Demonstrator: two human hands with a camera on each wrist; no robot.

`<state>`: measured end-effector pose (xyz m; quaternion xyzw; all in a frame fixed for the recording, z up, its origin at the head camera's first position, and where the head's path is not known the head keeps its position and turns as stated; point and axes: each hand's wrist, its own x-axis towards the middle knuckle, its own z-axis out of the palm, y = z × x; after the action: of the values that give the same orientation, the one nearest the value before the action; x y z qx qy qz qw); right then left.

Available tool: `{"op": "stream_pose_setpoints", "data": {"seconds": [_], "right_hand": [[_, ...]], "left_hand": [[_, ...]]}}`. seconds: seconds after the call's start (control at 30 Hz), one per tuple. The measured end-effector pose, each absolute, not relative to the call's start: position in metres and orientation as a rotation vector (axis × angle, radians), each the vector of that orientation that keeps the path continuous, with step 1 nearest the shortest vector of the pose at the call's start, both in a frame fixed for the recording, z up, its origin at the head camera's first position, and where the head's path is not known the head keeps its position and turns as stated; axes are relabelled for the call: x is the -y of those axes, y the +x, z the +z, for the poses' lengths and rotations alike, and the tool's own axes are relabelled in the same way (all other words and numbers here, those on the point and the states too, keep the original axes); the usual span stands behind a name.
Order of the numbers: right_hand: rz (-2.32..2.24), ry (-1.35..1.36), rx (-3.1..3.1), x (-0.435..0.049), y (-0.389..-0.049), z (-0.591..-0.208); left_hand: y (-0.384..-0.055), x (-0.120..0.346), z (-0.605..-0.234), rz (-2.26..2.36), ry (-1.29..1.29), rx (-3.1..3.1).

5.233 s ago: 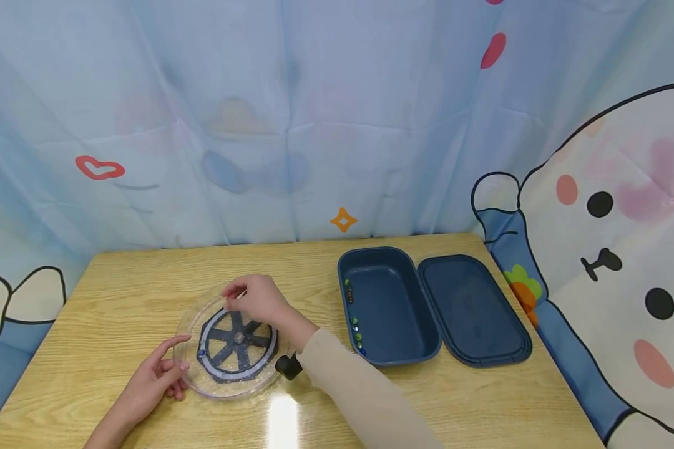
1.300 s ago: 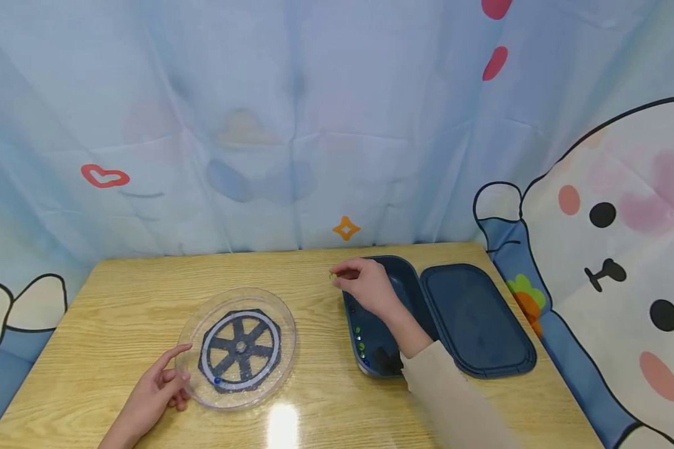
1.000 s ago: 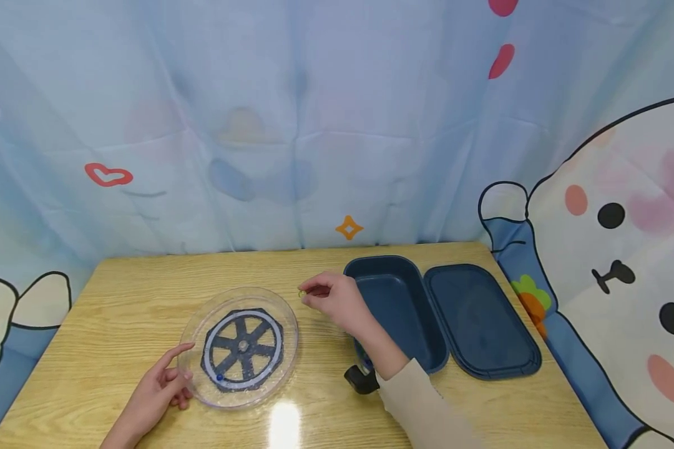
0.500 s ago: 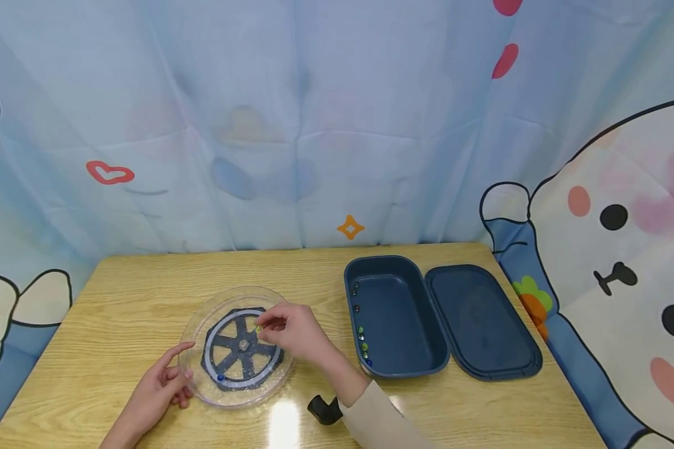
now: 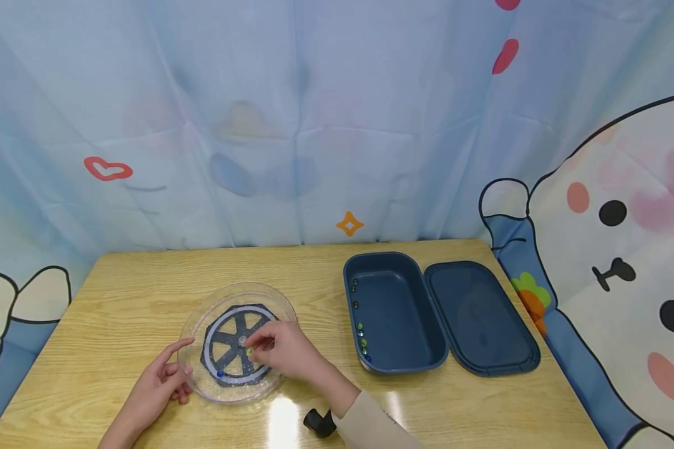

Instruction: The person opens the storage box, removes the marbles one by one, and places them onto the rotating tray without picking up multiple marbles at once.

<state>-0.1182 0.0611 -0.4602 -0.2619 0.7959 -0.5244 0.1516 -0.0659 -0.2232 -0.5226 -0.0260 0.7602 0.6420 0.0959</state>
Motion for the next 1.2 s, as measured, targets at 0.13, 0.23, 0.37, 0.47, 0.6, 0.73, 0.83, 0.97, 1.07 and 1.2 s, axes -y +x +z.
{"op": "stream_pose_setpoints", "data": {"seconds": [0.13,0.23,0.37,0.47,0.6,0.73,0.83,0.97,1.07,1.2], "right_hand": [[-1.509,-0.729,-2.25,-0.06,-0.116,-0.46],[-1.518,-0.726,-2.227,-0.06,-0.118,-0.467],[-1.525,-0.738,-2.221,-0.061,-0.119,-0.468],[-1.508,-0.736,-2.238,-0.061,-0.119,-0.466],[-1.487,-0.734,-2.281,-0.066,-0.122,-0.461],[-1.471,-0.767,-2.354,-0.075,-0.128,-0.451],[-1.46,-0.81,-2.415,-0.084,-0.135,-0.44],[-1.448,-0.821,-2.481,-0.099,-0.146,-0.423],[-1.428,-0.775,-2.546,-0.115,-0.155,-0.409],[-1.416,-0.684,-2.63,-0.138,-0.167,-0.397]], "left_hand": [[-0.067,0.224,-0.523,1.901,-0.078,-2.253],[-0.067,0.224,-0.523,1.899,-0.078,-2.252],[-0.067,0.224,-0.523,1.899,-0.083,-2.254],[-0.067,0.223,-0.523,1.899,-0.086,-2.256],[-0.067,0.223,-0.523,1.9,-0.087,-2.255],[-0.066,0.224,-0.524,1.904,-0.088,-2.25],[-0.066,0.224,-0.524,1.9,-0.091,-2.251],[-0.066,0.224,-0.523,1.894,-0.087,-2.258],[-0.066,0.224,-0.523,1.894,-0.085,-2.26],[-0.067,0.223,-0.523,1.896,-0.094,-2.255]]}}
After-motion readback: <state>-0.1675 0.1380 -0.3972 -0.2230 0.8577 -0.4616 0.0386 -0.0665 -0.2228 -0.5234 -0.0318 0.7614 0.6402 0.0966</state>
